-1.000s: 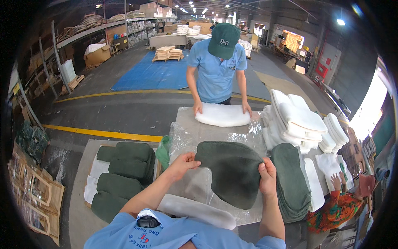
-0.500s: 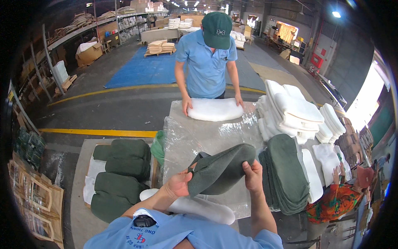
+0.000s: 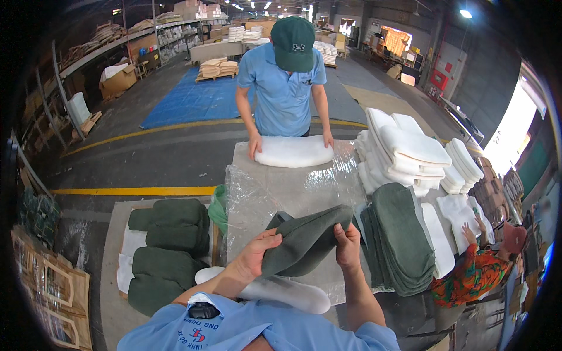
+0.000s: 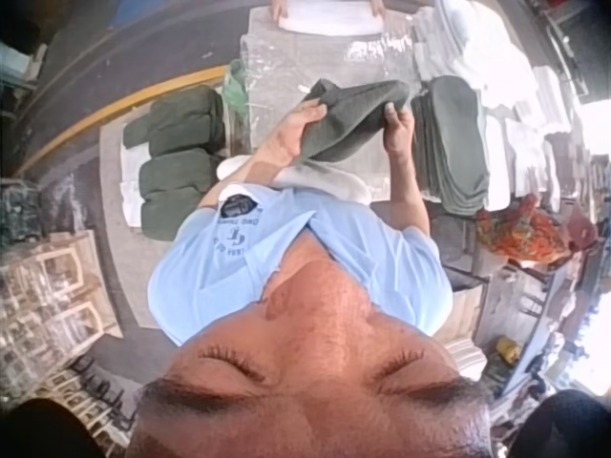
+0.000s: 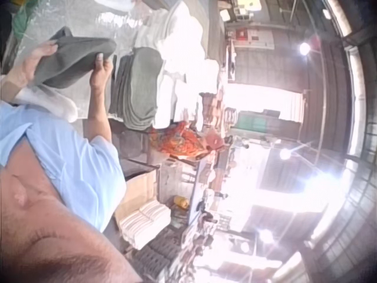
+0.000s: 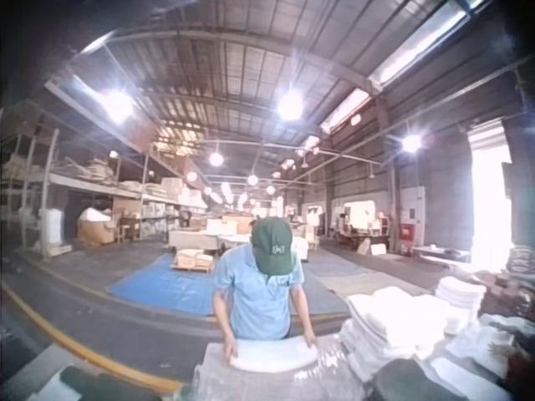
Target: The person inserts white foam inserts into green fabric covers and places the finished cushions on a nearby pallet. The person repeats this process for multiple cushions.
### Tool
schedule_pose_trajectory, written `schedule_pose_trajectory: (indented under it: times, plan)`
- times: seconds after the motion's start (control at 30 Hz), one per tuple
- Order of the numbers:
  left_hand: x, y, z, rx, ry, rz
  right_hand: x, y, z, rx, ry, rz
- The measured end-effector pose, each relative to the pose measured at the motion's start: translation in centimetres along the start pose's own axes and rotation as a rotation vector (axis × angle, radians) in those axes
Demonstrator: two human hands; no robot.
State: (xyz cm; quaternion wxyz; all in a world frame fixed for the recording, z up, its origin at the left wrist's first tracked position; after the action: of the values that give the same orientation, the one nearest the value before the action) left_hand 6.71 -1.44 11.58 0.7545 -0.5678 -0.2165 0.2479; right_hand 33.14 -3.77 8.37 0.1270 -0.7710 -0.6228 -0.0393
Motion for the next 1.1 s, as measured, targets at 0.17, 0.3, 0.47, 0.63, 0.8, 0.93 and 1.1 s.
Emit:
schedule_pose_trajectory:
  times: [0.17,0.3,0.47,0.63,0.8,0.93,1.1]
  plan:
    - [0.4,-1.2,0.1,-0.058,-0.016,-0.042,0.1,1.0,-0.1,-0.331,0.099,0.146]
    - [0.3,-1.3,0.7,-0.047,-0.120,0.004,-1.3,-3.2,-1.1,-0.542,0.258,0.317]
    - [0.8,-1.6,0.3,0.013,-0.176,-0.005,-3.6,-9.2,-2.6,-0.656,0.281,0.005]
    - [0.7,-1.6,0.1,0.093,-0.232,0.052,-3.0,-9.2,-3.5,-0.748,0.302,0.003]
    - [0.5,-1.3,0.6,0.094,-0.291,0.103,-3.4,-9.3,-5.1,-0.846,0.354,-0.010]
    - [0.7,-2.2,1.0,0.031,-0.293,0.129,-3.5,-9.5,-5.6,-0.829,0.324,-0.035]
    - [0.6,-3.0,1.5,-0.013,-0.272,0.078,-3.3,-8.5,-4.2,-0.676,0.249,-0.055]
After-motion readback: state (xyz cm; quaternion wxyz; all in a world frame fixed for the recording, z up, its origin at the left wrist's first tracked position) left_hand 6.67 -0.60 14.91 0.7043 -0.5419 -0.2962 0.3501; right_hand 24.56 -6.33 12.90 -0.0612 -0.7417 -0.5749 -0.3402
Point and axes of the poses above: each hand's wrist, its own x-axis towards the middle knuckle, its own y-axis out of the back of the hand, z = x × y, the point moved 1 cm from there along x, towards the middle knuckle, and after that the axes turned 13 degrees about -x, right-handed, at the moved point
